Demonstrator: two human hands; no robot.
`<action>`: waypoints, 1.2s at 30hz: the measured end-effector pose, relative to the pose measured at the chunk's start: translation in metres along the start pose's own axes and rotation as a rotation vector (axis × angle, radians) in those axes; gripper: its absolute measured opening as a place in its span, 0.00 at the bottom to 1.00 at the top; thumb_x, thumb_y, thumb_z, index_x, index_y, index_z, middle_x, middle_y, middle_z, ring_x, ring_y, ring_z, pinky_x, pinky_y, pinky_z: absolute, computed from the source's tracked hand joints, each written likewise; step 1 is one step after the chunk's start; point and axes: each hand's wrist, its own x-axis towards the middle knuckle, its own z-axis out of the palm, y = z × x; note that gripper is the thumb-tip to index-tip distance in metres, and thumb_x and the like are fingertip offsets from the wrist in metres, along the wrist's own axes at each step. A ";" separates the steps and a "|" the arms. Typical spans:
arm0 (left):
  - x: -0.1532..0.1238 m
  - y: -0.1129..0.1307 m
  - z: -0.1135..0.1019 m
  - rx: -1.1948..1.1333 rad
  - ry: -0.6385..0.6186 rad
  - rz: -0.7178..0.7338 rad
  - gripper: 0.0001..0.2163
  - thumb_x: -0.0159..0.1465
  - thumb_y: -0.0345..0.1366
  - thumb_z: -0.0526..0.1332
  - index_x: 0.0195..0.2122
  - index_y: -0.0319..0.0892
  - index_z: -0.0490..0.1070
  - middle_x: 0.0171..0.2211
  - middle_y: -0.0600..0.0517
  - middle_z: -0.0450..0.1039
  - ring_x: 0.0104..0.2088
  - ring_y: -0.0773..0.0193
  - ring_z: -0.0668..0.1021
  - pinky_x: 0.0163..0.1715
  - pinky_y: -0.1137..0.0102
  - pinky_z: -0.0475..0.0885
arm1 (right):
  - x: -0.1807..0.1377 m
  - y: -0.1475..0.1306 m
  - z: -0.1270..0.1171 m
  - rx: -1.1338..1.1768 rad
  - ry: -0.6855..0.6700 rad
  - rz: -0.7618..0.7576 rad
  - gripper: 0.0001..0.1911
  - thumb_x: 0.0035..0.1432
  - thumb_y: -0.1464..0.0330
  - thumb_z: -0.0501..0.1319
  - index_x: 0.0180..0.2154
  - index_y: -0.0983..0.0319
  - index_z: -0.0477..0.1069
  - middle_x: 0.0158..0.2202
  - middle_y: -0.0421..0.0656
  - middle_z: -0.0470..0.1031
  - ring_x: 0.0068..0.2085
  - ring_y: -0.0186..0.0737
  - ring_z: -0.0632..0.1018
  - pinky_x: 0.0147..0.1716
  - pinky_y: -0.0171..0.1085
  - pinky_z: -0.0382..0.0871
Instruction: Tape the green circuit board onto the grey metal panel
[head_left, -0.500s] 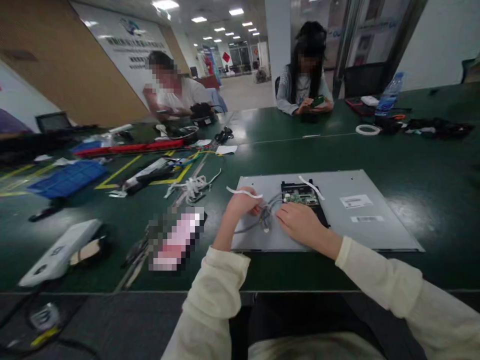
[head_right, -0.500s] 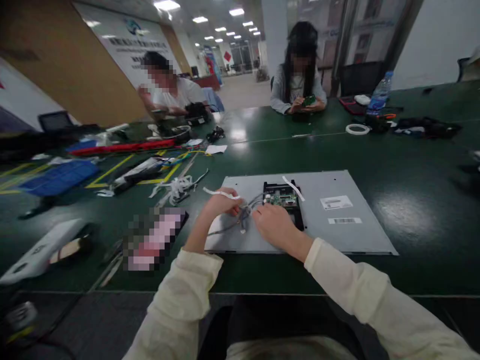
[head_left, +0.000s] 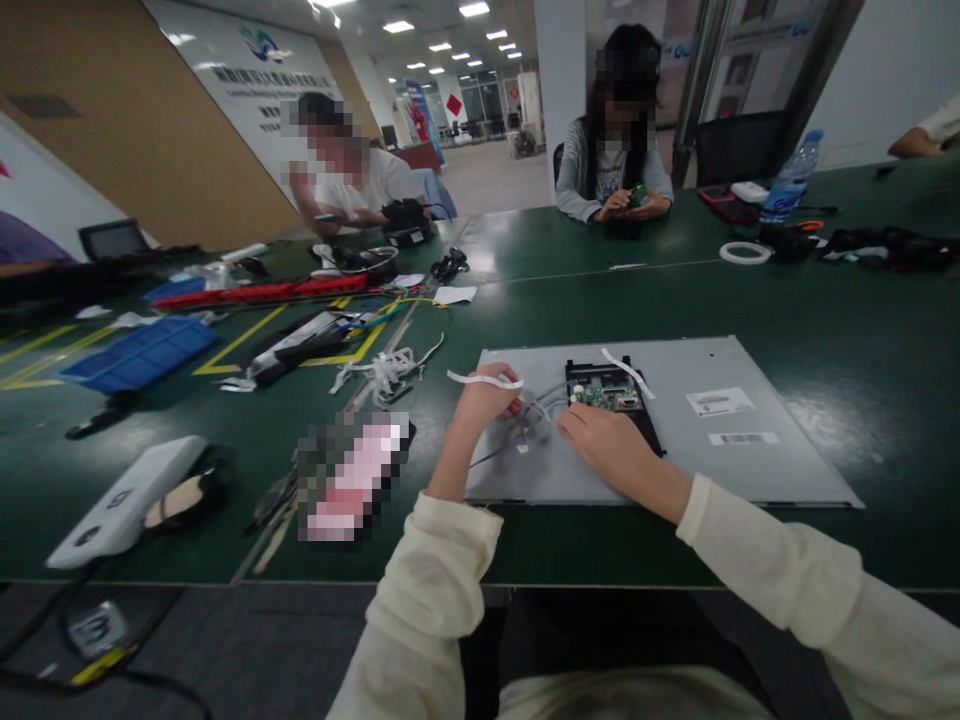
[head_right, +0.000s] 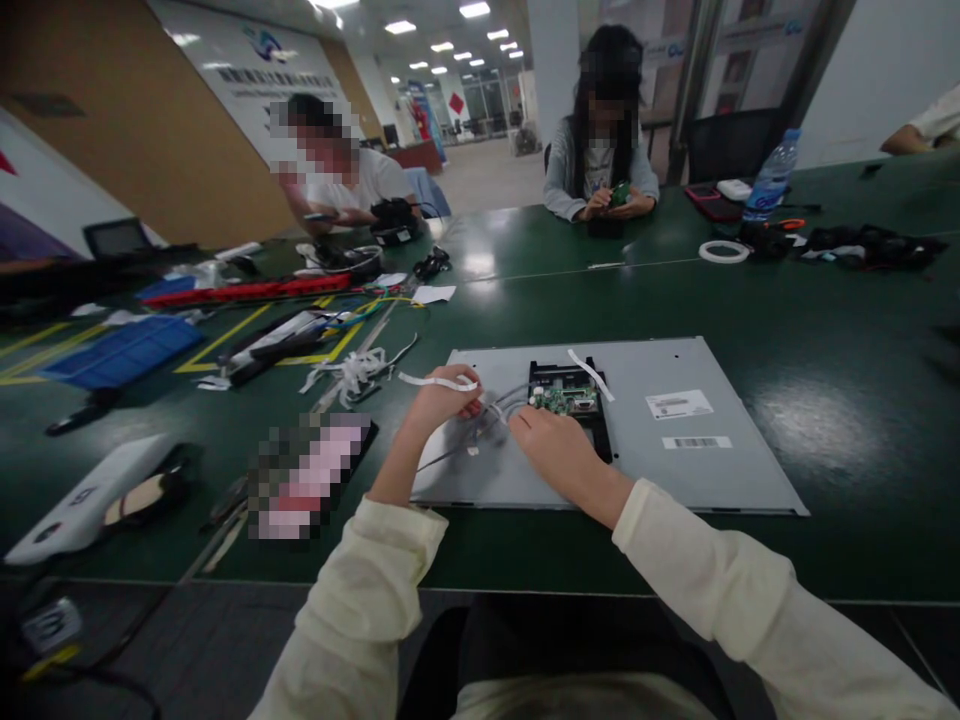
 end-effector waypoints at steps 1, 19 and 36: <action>-0.001 0.001 0.000 -0.017 0.005 0.006 0.01 0.54 0.31 0.60 0.29 0.41 0.67 0.16 0.55 0.71 0.18 0.65 0.77 0.17 0.77 0.68 | 0.000 0.000 -0.001 -0.019 -0.004 -0.003 0.08 0.64 0.75 0.51 0.39 0.63 0.68 0.38 0.45 0.71 0.38 0.39 0.74 0.29 0.34 0.63; -0.015 0.034 -0.001 -0.456 0.188 0.311 0.12 0.56 0.42 0.65 0.35 0.39 0.71 0.24 0.53 0.74 0.25 0.67 0.78 0.22 0.77 0.74 | -0.002 0.006 -0.005 0.286 0.372 0.015 0.10 0.63 0.72 0.53 0.42 0.64 0.72 0.40 0.48 0.75 0.40 0.40 0.76 0.40 0.38 0.70; -0.027 0.052 0.023 -0.392 0.104 0.405 0.12 0.57 0.44 0.64 0.33 0.40 0.70 0.24 0.53 0.74 0.25 0.67 0.77 0.24 0.74 0.74 | 0.013 0.008 -0.005 1.723 0.204 0.547 0.18 0.49 0.58 0.67 0.37 0.63 0.76 0.31 0.43 0.78 0.30 0.32 0.76 0.27 0.30 0.68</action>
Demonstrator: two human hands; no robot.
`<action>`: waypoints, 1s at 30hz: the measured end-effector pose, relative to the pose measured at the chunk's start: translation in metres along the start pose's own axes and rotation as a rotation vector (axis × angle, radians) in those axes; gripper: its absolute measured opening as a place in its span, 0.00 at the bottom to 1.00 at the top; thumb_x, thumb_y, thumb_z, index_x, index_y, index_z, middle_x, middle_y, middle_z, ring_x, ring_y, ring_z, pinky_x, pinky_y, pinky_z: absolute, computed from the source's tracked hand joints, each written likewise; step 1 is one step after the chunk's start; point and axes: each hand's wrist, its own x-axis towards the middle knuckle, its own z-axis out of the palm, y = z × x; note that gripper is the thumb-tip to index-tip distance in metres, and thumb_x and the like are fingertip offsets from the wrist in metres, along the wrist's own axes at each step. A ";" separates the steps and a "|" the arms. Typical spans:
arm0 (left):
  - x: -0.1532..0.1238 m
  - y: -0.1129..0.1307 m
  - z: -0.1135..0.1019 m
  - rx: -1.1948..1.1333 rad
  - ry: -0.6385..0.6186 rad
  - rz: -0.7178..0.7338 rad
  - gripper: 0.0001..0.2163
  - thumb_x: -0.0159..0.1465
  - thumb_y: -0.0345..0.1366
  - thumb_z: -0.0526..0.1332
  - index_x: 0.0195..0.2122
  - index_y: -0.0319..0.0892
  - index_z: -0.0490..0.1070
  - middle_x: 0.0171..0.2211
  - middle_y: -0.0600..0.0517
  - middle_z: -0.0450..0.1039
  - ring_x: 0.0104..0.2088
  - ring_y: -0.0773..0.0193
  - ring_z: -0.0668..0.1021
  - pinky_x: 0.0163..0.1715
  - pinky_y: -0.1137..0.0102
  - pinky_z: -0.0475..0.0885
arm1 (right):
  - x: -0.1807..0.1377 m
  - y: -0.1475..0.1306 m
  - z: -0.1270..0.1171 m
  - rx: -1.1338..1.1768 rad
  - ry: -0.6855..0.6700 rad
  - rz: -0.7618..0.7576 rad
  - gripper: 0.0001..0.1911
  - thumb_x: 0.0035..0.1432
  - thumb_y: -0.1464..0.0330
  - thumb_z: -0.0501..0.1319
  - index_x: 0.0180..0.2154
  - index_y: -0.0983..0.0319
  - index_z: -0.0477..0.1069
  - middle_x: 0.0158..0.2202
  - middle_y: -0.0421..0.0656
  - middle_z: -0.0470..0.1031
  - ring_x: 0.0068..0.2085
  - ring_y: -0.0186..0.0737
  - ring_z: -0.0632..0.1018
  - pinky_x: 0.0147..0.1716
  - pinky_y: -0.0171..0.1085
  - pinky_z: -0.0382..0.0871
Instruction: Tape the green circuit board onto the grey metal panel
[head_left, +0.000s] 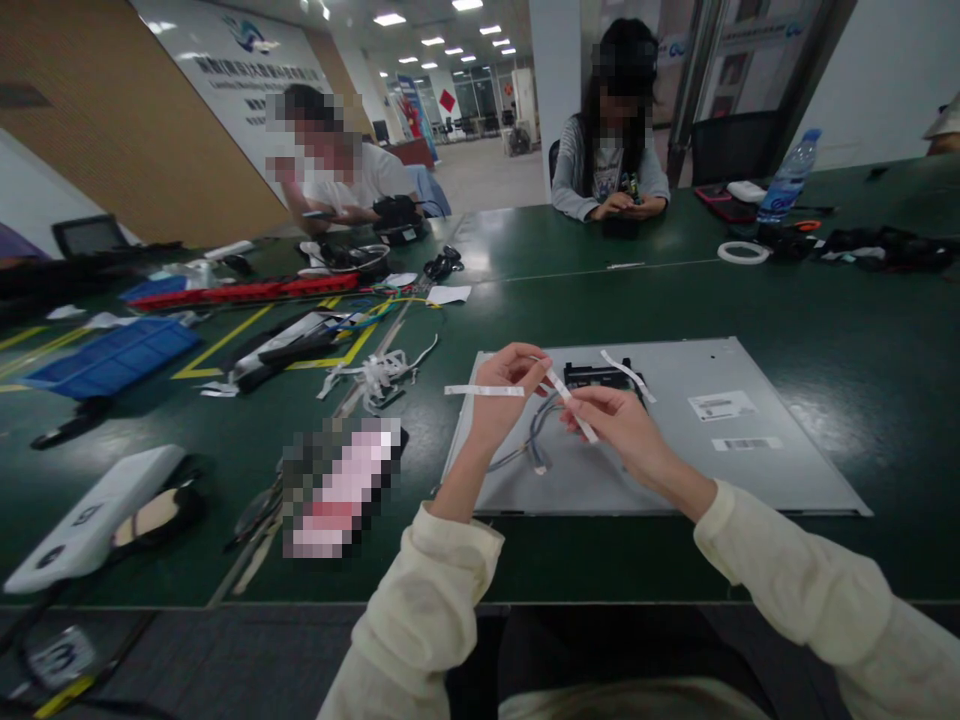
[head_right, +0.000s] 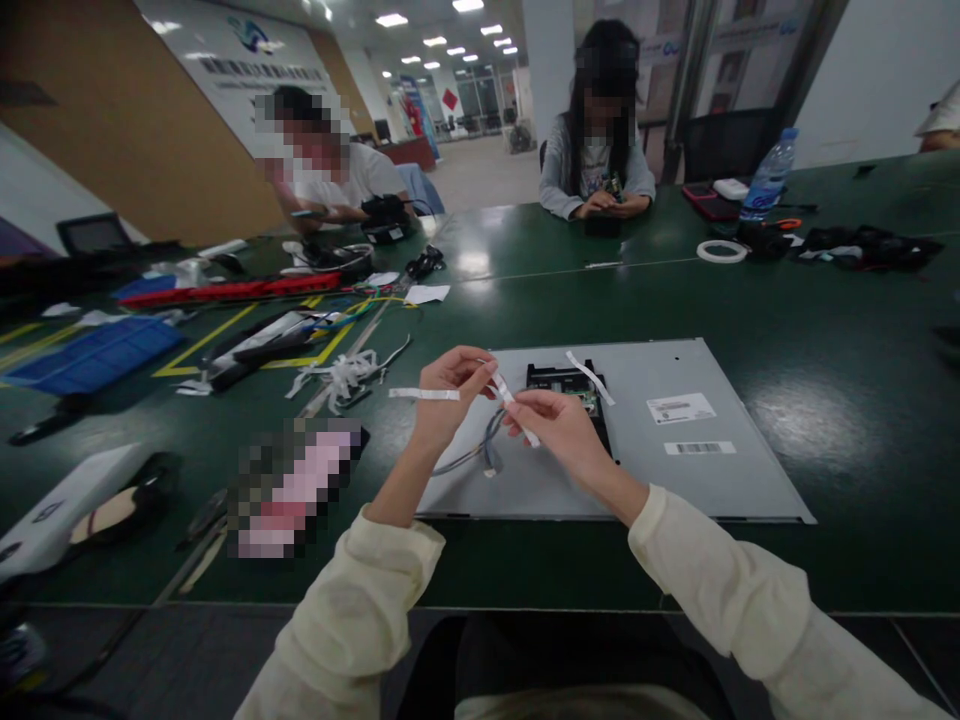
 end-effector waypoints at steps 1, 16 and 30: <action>0.000 0.000 0.000 0.011 -0.005 -0.002 0.12 0.57 0.44 0.64 0.33 0.40 0.70 0.24 0.53 0.75 0.25 0.66 0.78 0.24 0.74 0.73 | 0.001 0.001 -0.001 -0.024 0.010 -0.023 0.17 0.49 0.58 0.67 0.37 0.64 0.76 0.30 0.43 0.77 0.28 0.31 0.75 0.25 0.30 0.67; -0.003 -0.002 0.002 -0.198 -0.061 -0.287 0.19 0.60 0.52 0.59 0.40 0.39 0.70 0.31 0.48 0.78 0.29 0.64 0.80 0.27 0.74 0.74 | 0.002 0.004 -0.003 -0.236 0.162 -0.186 0.15 0.54 0.59 0.62 0.37 0.64 0.75 0.28 0.43 0.77 0.29 0.35 0.75 0.25 0.32 0.67; -0.004 0.000 0.006 -0.173 -0.033 -0.202 0.11 0.52 0.43 0.67 0.29 0.40 0.72 0.29 0.51 0.77 0.29 0.65 0.79 0.29 0.73 0.74 | 0.004 0.014 -0.006 -0.254 0.067 -0.132 0.18 0.56 0.61 0.60 0.45 0.64 0.74 0.33 0.45 0.79 0.31 0.37 0.78 0.30 0.35 0.72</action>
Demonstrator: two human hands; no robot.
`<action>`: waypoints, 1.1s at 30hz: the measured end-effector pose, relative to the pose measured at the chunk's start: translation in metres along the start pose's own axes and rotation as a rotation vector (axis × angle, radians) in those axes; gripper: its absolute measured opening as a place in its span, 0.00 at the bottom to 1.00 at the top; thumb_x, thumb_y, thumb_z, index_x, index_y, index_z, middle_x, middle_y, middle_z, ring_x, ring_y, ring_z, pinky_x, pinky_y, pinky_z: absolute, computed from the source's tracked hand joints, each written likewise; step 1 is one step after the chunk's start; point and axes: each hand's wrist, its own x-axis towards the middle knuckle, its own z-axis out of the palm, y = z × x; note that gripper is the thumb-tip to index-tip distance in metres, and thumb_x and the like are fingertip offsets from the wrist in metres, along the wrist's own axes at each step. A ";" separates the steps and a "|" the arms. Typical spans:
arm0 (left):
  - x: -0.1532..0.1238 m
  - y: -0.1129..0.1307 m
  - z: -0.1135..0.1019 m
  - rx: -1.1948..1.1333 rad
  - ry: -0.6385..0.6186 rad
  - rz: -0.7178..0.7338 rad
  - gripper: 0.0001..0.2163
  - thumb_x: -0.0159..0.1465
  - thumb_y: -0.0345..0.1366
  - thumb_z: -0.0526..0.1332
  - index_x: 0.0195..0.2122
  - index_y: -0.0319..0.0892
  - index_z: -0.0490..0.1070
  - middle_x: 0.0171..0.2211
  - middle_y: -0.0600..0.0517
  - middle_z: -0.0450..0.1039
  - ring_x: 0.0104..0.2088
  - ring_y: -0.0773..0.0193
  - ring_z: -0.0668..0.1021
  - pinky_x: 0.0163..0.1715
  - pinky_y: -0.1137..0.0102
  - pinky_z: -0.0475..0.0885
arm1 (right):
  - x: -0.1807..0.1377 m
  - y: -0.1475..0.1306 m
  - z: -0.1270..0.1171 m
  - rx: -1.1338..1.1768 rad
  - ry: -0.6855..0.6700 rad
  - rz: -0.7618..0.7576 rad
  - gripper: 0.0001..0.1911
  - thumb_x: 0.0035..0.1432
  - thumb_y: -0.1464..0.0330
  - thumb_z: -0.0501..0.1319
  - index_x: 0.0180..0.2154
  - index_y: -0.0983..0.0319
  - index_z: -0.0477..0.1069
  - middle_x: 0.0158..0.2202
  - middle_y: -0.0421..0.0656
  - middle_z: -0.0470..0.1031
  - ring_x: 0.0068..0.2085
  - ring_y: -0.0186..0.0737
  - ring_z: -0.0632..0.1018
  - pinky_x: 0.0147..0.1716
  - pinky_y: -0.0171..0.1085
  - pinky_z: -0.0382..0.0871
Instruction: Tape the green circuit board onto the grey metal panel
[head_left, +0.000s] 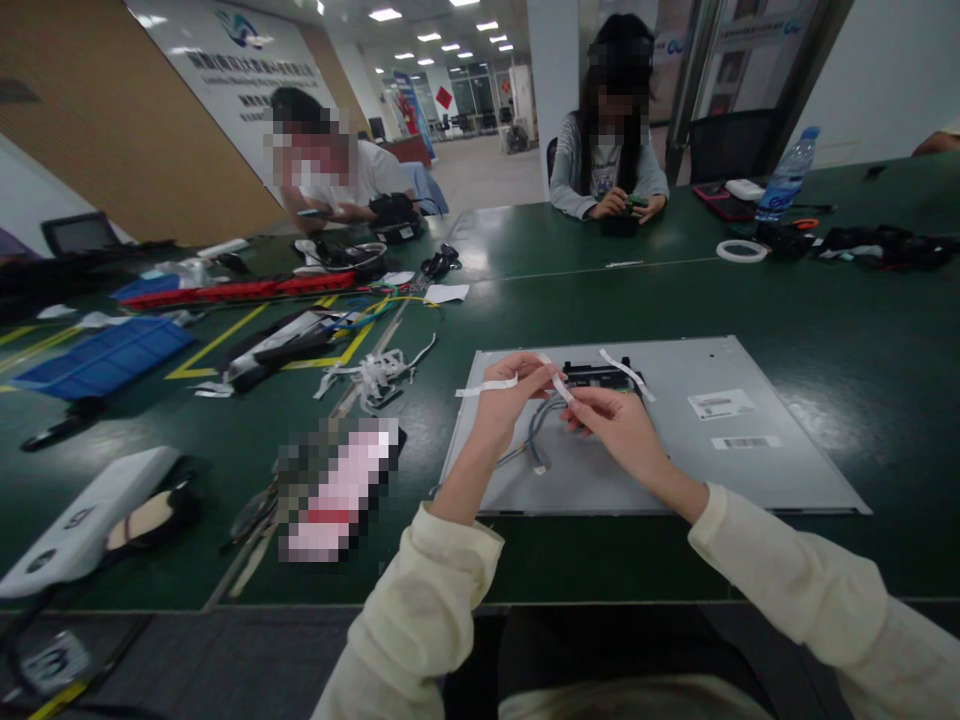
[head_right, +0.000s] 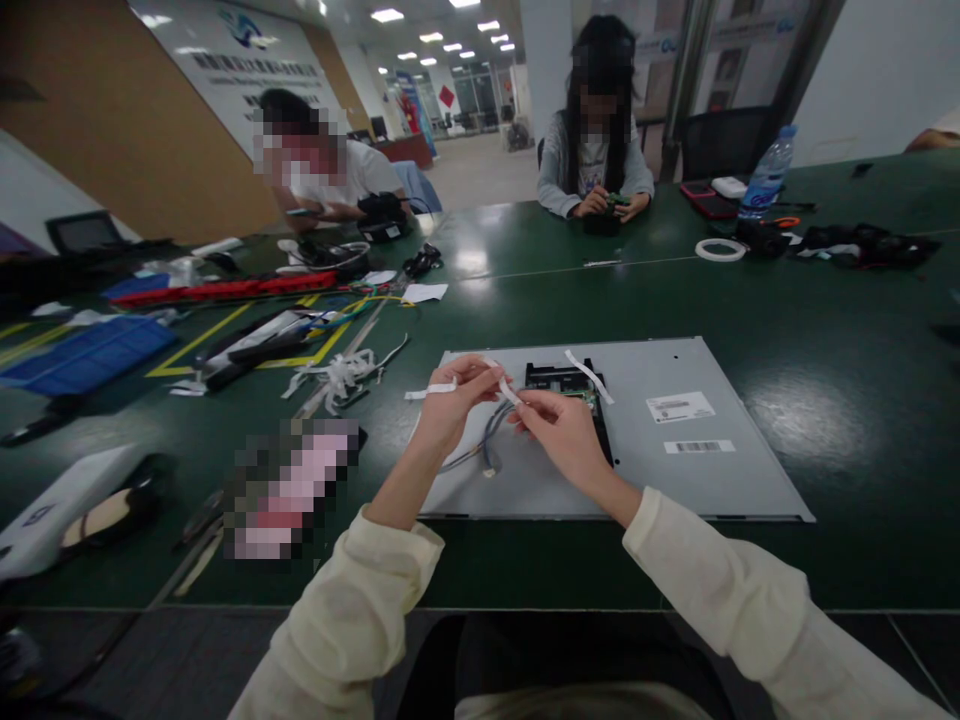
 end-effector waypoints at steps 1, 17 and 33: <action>0.001 -0.001 -0.001 0.004 0.027 0.003 0.12 0.52 0.43 0.67 0.29 0.40 0.72 0.28 0.51 0.77 0.29 0.66 0.78 0.28 0.74 0.73 | 0.000 0.000 0.000 0.006 -0.006 0.001 0.19 0.56 0.61 0.60 0.47 0.64 0.73 0.32 0.45 0.78 0.30 0.37 0.78 0.29 0.34 0.72; 0.007 -0.017 -0.013 0.310 0.089 0.084 0.09 0.54 0.40 0.63 0.28 0.40 0.69 0.23 0.53 0.73 0.22 0.64 0.79 0.18 0.76 0.70 | -0.008 0.003 0.003 -0.509 -0.007 -0.316 0.16 0.57 0.71 0.58 0.47 0.60 0.73 0.41 0.44 0.79 0.38 0.39 0.79 0.39 0.37 0.72; 0.012 -0.019 -0.035 0.863 -0.018 0.213 0.06 0.55 0.36 0.61 0.23 0.42 0.72 0.21 0.52 0.73 0.25 0.63 0.75 0.26 0.73 0.66 | -0.006 0.002 0.001 -1.134 -0.194 -0.735 0.12 0.64 0.73 0.54 0.43 0.63 0.75 0.46 0.47 0.74 0.48 0.40 0.72 0.47 0.39 0.67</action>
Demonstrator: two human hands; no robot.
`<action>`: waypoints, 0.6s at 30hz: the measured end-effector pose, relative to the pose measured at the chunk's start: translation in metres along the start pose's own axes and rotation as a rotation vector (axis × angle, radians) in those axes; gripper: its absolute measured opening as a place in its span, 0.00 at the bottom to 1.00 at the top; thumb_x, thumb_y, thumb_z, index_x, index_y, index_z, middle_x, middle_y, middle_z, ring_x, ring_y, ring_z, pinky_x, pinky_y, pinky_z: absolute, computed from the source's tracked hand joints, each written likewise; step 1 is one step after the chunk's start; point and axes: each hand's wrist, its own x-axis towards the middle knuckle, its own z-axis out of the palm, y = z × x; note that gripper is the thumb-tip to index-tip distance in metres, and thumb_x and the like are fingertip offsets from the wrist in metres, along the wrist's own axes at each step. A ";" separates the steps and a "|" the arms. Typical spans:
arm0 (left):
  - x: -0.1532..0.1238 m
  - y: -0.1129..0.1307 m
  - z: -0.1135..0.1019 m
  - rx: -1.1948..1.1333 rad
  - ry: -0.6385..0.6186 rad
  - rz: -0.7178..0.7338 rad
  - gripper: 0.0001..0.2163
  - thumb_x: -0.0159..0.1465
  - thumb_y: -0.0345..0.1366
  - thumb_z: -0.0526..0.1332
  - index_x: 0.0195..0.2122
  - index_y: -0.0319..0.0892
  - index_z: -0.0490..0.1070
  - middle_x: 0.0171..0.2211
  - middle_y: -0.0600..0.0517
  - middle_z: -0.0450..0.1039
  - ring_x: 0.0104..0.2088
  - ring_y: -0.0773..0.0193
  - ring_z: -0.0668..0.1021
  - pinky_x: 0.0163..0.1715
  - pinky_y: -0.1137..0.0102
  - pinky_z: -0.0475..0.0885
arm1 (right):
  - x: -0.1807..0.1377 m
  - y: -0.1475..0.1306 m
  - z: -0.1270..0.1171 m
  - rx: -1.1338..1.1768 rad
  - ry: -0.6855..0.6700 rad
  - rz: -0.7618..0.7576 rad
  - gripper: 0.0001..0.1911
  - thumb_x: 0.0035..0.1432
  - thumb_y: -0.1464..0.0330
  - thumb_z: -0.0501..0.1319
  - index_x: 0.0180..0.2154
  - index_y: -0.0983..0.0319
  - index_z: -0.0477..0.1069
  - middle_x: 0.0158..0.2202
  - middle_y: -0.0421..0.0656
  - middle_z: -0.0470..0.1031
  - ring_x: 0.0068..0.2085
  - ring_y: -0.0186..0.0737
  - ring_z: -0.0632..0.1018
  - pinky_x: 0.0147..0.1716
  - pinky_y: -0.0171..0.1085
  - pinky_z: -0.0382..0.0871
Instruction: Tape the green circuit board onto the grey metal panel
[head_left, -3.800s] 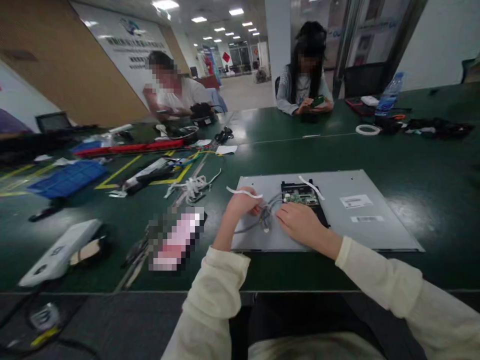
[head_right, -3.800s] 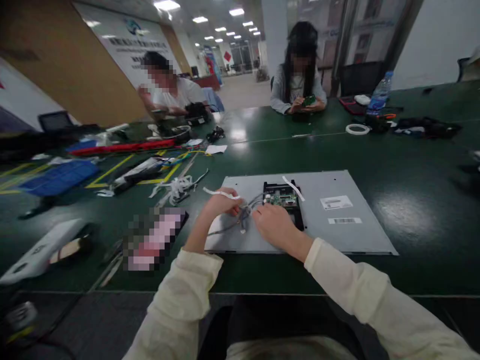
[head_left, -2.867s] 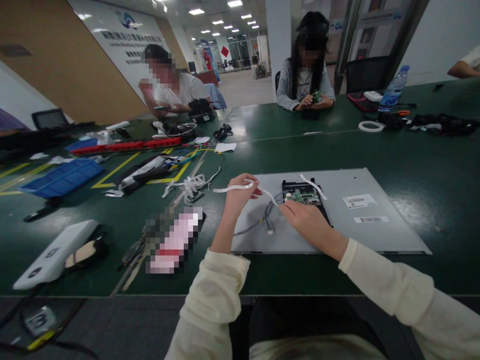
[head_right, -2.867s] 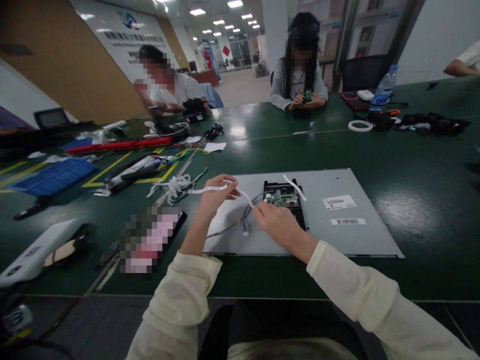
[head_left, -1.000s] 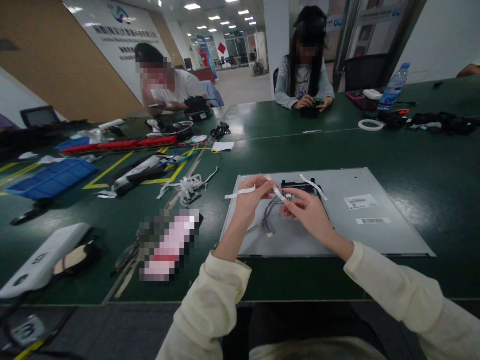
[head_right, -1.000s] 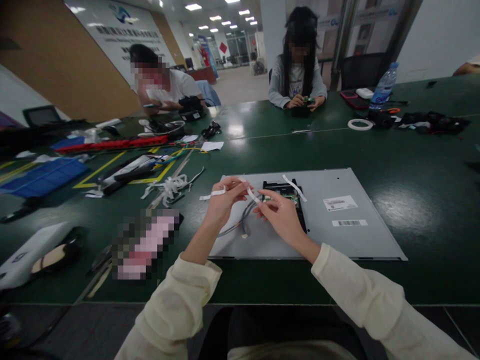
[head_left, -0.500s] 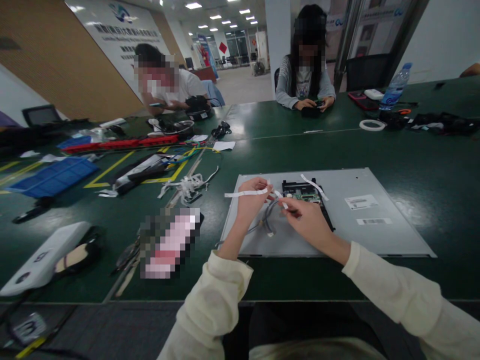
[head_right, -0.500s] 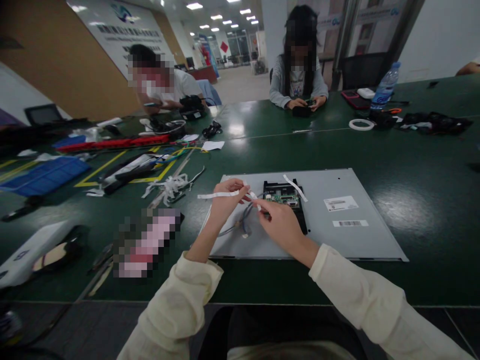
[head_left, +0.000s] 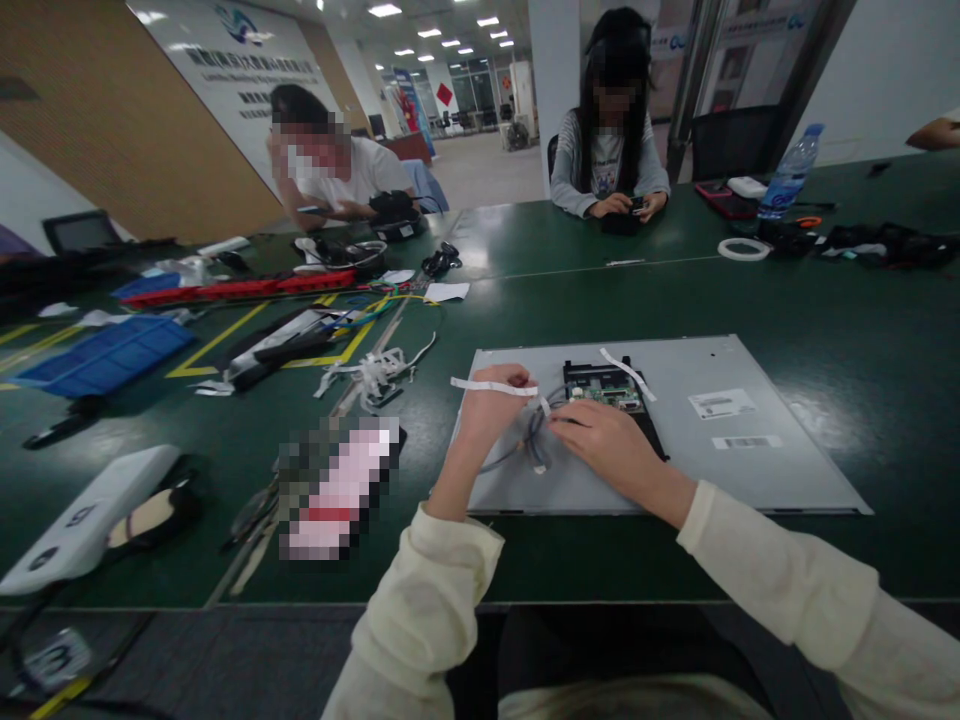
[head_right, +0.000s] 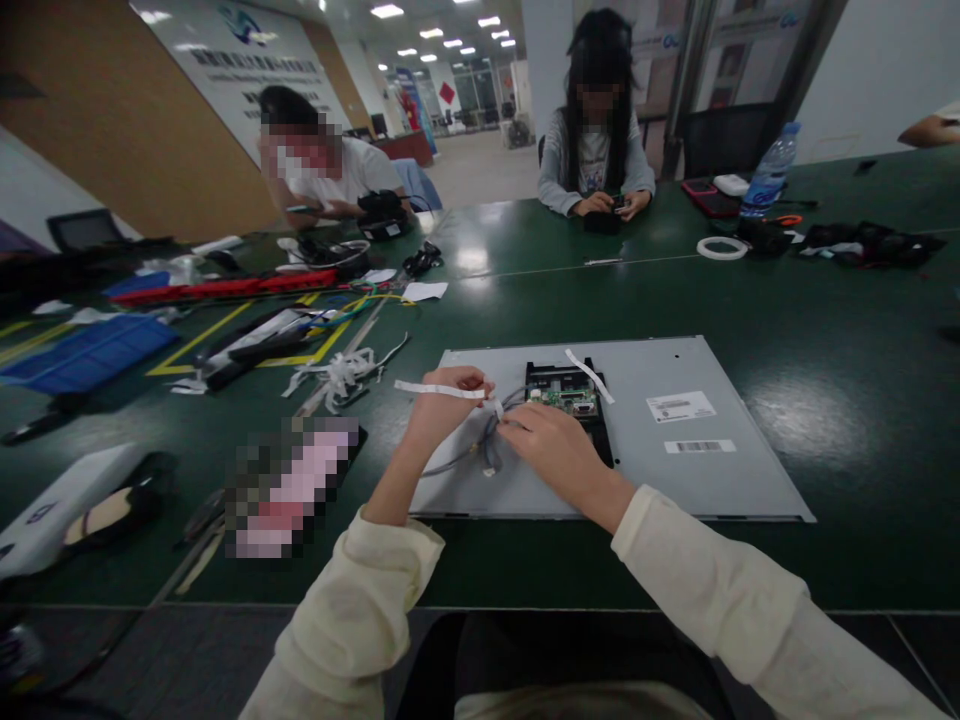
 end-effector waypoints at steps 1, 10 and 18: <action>0.000 0.000 -0.003 0.028 -0.020 0.005 0.06 0.55 0.36 0.61 0.22 0.42 0.72 0.20 0.52 0.72 0.25 0.63 0.75 0.25 0.73 0.66 | 0.000 0.000 0.002 -0.013 -0.031 -0.034 0.12 0.63 0.74 0.54 0.44 0.64 0.74 0.46 0.48 0.75 0.48 0.40 0.73 0.48 0.40 0.67; -0.002 -0.006 -0.017 0.307 -0.213 0.043 0.07 0.57 0.36 0.61 0.26 0.39 0.74 0.22 0.51 0.73 0.26 0.65 0.73 0.27 0.74 0.63 | 0.000 -0.005 0.008 -0.091 -0.108 -0.143 0.10 0.61 0.74 0.58 0.44 0.64 0.73 0.44 0.46 0.76 0.45 0.41 0.74 0.44 0.40 0.67; 0.000 -0.008 -0.015 0.447 -0.314 0.110 0.10 0.60 0.37 0.58 0.24 0.39 0.70 0.23 0.50 0.73 0.25 0.65 0.72 0.24 0.73 0.59 | 0.001 -0.005 0.011 -0.074 -0.145 -0.151 0.09 0.62 0.75 0.56 0.43 0.65 0.73 0.45 0.47 0.75 0.47 0.41 0.73 0.45 0.40 0.64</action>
